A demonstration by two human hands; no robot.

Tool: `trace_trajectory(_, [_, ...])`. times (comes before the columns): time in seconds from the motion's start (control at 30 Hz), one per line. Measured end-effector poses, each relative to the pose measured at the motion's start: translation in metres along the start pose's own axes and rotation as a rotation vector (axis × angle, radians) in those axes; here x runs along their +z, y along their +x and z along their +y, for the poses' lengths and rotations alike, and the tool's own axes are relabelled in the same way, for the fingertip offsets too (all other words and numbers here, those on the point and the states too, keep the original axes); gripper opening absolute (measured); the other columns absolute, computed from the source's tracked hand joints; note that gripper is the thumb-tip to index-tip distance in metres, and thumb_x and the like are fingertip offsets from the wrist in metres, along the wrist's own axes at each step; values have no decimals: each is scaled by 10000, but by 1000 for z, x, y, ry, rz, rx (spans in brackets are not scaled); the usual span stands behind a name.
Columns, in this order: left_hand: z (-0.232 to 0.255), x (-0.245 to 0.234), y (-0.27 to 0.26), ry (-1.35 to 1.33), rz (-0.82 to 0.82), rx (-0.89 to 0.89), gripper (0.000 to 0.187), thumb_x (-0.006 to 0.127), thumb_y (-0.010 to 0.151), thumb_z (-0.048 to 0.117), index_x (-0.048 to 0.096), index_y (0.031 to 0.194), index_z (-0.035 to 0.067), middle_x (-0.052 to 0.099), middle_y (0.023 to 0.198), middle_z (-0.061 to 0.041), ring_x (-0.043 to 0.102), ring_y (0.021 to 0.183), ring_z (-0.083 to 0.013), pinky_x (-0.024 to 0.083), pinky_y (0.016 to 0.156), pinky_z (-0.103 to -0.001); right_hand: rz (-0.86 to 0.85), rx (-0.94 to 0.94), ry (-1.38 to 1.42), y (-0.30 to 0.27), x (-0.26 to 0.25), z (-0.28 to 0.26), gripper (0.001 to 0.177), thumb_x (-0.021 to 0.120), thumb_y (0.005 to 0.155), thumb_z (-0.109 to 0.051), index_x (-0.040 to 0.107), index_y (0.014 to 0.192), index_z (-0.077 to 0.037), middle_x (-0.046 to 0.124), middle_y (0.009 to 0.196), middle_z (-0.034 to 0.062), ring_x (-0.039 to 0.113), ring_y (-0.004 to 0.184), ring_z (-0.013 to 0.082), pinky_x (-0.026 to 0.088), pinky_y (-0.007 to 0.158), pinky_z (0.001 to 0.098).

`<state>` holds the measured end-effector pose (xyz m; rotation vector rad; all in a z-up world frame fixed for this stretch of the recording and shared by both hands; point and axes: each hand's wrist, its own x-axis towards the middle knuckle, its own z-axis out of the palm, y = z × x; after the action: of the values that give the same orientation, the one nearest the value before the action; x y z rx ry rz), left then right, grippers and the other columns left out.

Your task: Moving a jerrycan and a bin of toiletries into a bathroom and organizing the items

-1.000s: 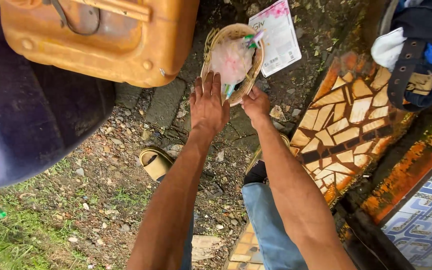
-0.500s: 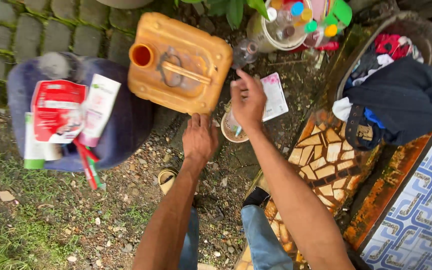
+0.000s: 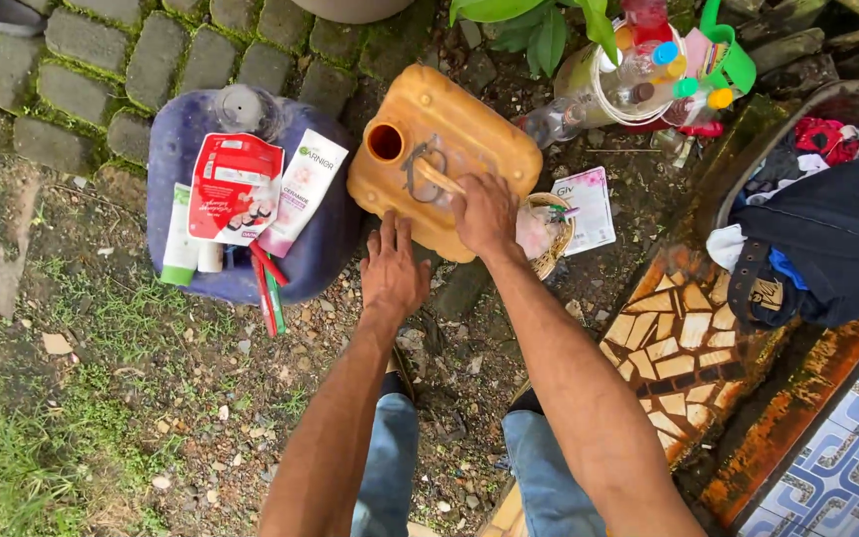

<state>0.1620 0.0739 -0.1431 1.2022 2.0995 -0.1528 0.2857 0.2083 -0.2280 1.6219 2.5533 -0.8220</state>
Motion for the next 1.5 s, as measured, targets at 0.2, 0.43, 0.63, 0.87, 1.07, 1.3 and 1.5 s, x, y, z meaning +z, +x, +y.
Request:
trace_trajectory(0.2, [11,-32,-22,-33,-28,50,788,621,964,420,285,1610,117,97,1720,-74,289,1511,-353,456,1116,-571,194,76,68,-2,11,16,136,658,934,-269,694,1022,-171,614,1000,46,573,1067,328,450,894,598])
trace_trajectory(0.43, [22,-44,-23,-75,164,189,699,542,978,408,313,1606,204,113,1707,-79,325,1494,-384,464,1077,-569,386,68,109,-31,-52,22,205,679,929,-241,701,1009,-54,622,895,191,615,969,447,464,851,596])
trace_trajectory(0.63, [37,-71,-37,-120,268,245,662,536,987,456,372,1561,170,231,1680,-113,366,1467,-367,480,1048,-548,376,266,136,-57,-78,18,262,665,930,-326,719,1048,-98,674,946,154,646,1026,423,477,871,625])
trace_trajectory(0.87, [58,-129,-73,-93,325,287,652,530,968,486,368,1545,230,258,1664,-75,364,1467,-343,494,1042,-529,335,401,211,-71,-146,-5,363,628,929,-455,730,1092,-147,700,993,142,665,1076,403,499,926,596])
trace_trajectory(1.07, [98,-168,-122,-69,332,424,646,476,988,516,349,1561,246,326,1649,-35,386,1470,-293,517,1029,-494,197,527,269,-130,-264,-31,335,655,831,-489,767,966,-204,756,970,130,709,1065,399,566,870,571])
trace_trajectory(1.3, [197,-179,-183,-101,420,719,566,475,1001,543,497,1455,206,546,1509,-89,539,1365,-303,587,933,-475,305,714,278,-242,-383,-9,332,625,846,-441,775,928,-156,763,989,174,729,1044,412,582,845,565])
trace_trajectory(1.5, [338,-153,-227,-91,507,1148,502,612,926,450,637,1323,144,678,1322,-164,649,1235,-341,596,916,-467,436,1009,394,-360,-474,59,364,632,867,-450,778,1005,-147,769,1017,171,733,1074,395,596,899,528])
